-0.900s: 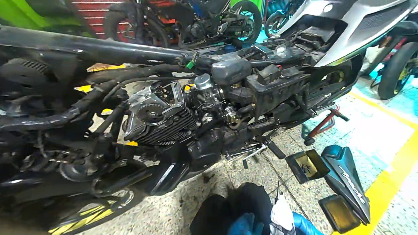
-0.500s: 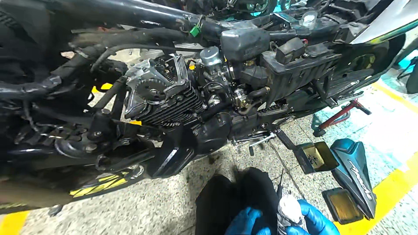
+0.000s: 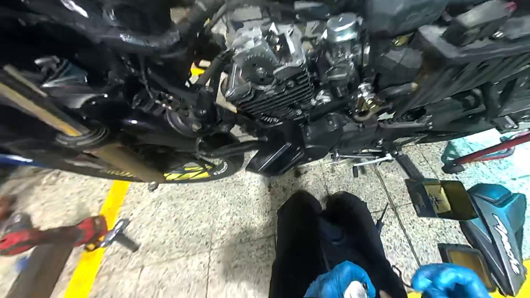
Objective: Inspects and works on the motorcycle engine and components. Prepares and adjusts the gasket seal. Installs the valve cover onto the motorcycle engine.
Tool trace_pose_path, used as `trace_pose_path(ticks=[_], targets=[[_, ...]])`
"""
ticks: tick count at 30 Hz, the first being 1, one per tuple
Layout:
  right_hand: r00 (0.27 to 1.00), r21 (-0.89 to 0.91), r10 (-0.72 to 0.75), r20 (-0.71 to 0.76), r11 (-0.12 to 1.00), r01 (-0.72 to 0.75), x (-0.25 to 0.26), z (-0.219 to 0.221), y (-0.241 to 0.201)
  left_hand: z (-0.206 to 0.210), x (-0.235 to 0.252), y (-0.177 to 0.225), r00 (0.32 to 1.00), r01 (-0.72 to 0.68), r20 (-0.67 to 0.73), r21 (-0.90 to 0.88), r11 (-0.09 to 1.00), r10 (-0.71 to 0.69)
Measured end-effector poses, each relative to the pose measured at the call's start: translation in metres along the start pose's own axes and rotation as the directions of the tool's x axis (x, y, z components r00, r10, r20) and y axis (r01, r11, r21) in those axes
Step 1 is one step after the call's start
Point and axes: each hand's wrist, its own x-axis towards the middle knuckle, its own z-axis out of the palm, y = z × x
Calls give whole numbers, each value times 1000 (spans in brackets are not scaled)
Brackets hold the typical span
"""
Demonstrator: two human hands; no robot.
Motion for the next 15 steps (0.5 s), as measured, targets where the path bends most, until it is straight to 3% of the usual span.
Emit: trace_pose_path(ticks=[2,6,8,12,15], targets=[[998,197,60,26,978,-64,-9,11,-8,0,-14,8,992,118,56,-38,992,-116],[990,269,117,76,954,-133,-14,16,-18,4,-12,7,949,274,169,-28,961,-266],[983,296,149,103,939,-173,-15,11,-22,10,-13,4,934,282,218,41,958,-284],[961,324,192,201,912,-250,-23,8,-30,22,-13,9,961,247,44,305,920,-273],[958,304,197,207,918,-254,-20,16,-50,24,-13,7,974,189,46,378,906,-222]])
